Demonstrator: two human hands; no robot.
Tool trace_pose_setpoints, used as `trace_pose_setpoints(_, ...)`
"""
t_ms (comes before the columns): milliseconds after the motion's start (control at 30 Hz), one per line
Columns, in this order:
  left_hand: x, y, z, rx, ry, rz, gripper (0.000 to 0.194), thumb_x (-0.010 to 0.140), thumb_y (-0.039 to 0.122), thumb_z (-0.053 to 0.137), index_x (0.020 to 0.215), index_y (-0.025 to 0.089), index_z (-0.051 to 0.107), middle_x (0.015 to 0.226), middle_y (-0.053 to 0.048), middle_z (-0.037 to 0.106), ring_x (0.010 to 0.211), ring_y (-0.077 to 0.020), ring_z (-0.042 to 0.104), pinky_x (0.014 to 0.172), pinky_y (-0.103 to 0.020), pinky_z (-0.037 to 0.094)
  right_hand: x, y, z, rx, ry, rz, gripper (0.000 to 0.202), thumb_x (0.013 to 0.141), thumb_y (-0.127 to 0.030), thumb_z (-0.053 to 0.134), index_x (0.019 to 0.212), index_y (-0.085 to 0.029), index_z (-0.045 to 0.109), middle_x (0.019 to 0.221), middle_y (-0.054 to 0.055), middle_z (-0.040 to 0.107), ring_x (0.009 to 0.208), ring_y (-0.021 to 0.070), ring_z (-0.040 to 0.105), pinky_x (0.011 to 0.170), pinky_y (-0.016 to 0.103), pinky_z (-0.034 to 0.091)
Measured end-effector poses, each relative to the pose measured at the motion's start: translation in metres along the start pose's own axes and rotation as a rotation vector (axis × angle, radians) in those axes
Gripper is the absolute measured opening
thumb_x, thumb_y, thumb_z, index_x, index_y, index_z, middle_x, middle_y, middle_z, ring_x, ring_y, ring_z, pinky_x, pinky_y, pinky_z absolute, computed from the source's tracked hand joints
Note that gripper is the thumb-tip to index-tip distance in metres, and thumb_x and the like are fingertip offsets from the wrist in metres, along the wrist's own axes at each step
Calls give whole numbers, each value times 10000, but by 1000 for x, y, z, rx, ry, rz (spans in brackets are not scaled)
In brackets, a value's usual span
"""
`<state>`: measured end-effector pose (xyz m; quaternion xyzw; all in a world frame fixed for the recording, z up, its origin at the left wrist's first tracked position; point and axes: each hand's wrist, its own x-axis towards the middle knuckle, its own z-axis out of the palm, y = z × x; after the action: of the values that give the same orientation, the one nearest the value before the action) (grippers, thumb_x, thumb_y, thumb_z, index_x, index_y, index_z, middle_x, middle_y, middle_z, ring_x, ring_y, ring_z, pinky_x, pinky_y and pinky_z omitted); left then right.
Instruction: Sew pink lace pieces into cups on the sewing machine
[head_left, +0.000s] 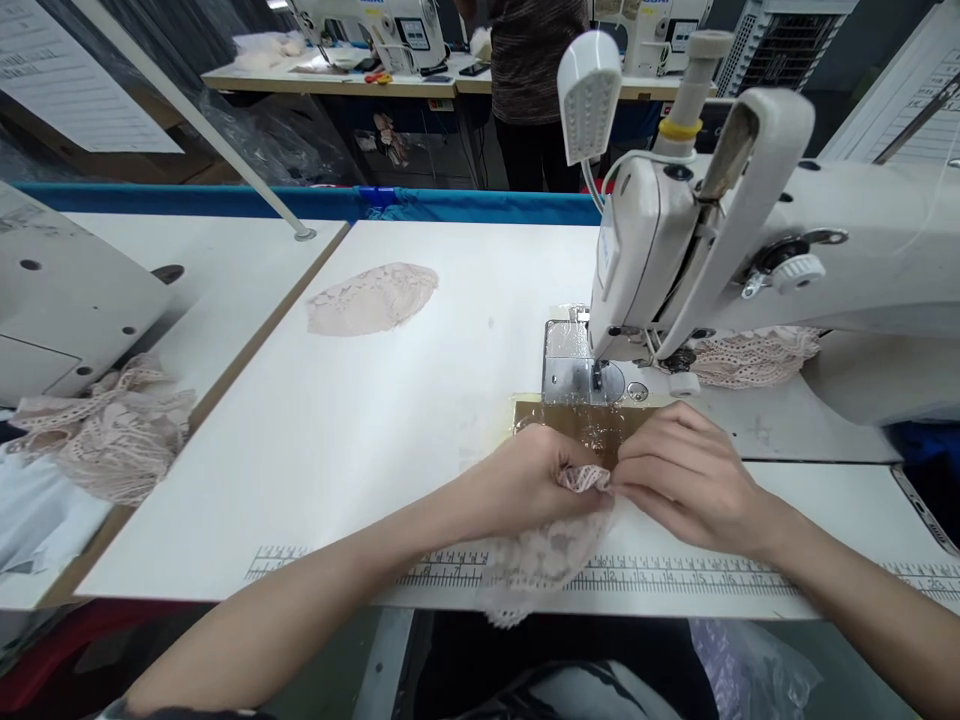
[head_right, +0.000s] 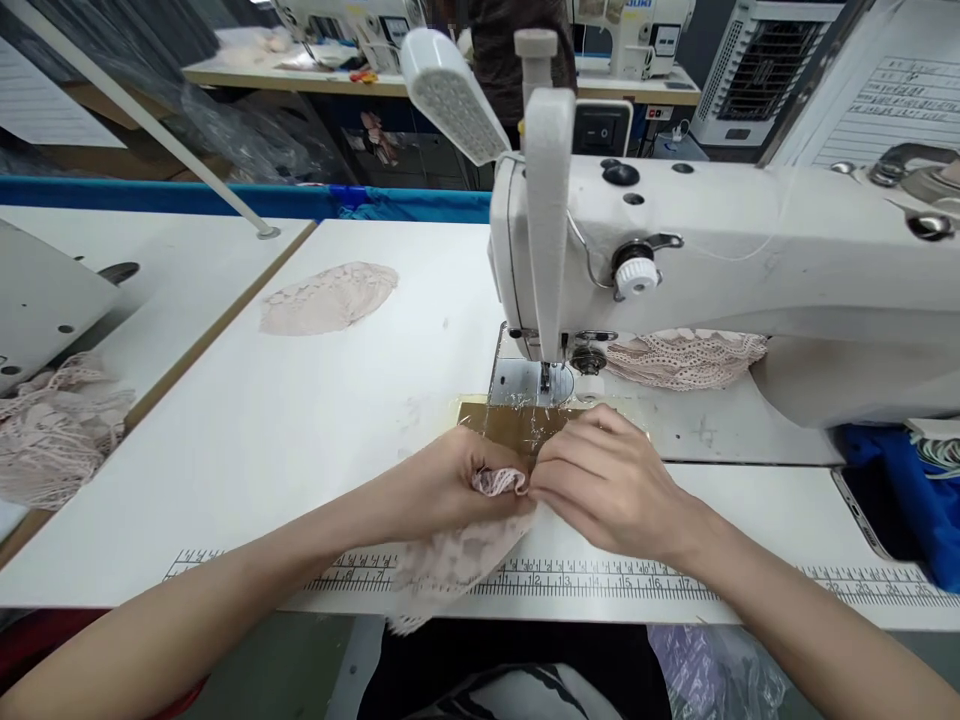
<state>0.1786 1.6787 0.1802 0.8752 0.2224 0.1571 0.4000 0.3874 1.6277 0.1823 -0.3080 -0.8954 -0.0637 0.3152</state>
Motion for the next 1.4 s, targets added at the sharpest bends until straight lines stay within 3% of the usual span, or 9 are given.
trace_pose_setpoints(67, 0, 1, -1, -38, -50, -37, 147, 858, 257, 623, 744, 186, 681, 576, 51, 615, 418, -63, 448, 374, -185, 342, 1, -1, 1, 211, -118, 164, 48, 899, -166, 578, 861, -190, 596, 786, -16, 657, 725, 113, 589, 751, 315, 419)
trace_pose_setpoints(267, 10, -12, 14, 427, 328, -150, 101, 827, 253, 651, 902, 189, 672, 592, 40, 647, 435, -107, 513, 417, -225, 341, 1, 16, 22, 102, -136, 441, 126, 928, -185, 519, 875, -185, 633, 857, 12, 675, 761, 151, 608, 779, 340, 368)
trace_pose_setpoints(400, 13, -13, 17, 665, 496, -62, 494, 810, 293, 685, 1239, 136, 498, 1113, -102, 677, 923, -245, 649, 735, -374, 501, 4, 21, 30, 14, -82, 487, 122, 899, -155, 545, 809, -173, 626, 811, 14, 677, 720, 157, 611, 752, 328, 378)
trace_pose_setpoints(500, 11, -12, 18, 873, 585, 112, 391, 848, 272, 639, 1201, 136, 540, 1264, -141, 593, 1185, -300, 520, 981, -474, 392, 7, 21, 30, -17, -71, 522, 120, 874, -162, 581, 761, -173, 617, 750, 17, 662, 704, 166, 602, 715, 316, 381)
trace_pose_setpoints(567, 8, -11, 22, 961, 558, 208, 240, 879, 189, 578, 1116, 160, 601, 1176, -100, 647, 1144, -268, 547, 998, -460, 371, 8, 21, 29, -11, -71, 553, 117, 872, -166, 583, 763, -178, 624, 730, 19, 656, 696, 168, 598, 695, 311, 381)
trace_pose_setpoints(700, 0, -7, 30, 1076, 438, 277, 261, 892, 69, 507, 1110, 156, 622, 1140, -67, 683, 1065, -219, 589, 960, -433, 380, 8, 23, 29, 2, -73, 579, 117, 888, -175, 571, 795, -184, 641, 717, 13, 658, 663, 156, 590, 687, 310, 388)
trace_pose_setpoints(867, -4, -4, 33, 1067, 375, 197, 278, 951, 219, 494, 1186, 110, 595, 1216, -96, 656, 1110, -233, 578, 923, -442, 381, 5, 27, 29, -78, -50, 523, 138, 909, -196, 549, 828, -170, 658, 746, 29, 679, 669, 161, 602, 678, 316, 396)
trace_pose_setpoints(1133, 11, -15, 24, 946, 432, 206, 256, 957, 248, 494, 1154, 152, 627, 1216, -85, 659, 1142, -237, 588, 953, -437, 402, -8, 21, 23, -368, -43, 220, 279, 860, -102, 518, 1051, -196, 699, 833, 32, 697, 695, 166, 596, 670, 342, 375)
trace_pose_setpoints(1400, 12, -17, 23, 967, 436, 185, 310, 967, 290, 480, 1203, 133, 605, 1210, -114, 658, 1145, -244, 598, 983, -446, 381, -5, 18, 22, -519, -115, 185, 245, 873, -118, 503, 1033, -136, 688, 804, 48, 702, 741, 184, 592, 686, 360, 362)
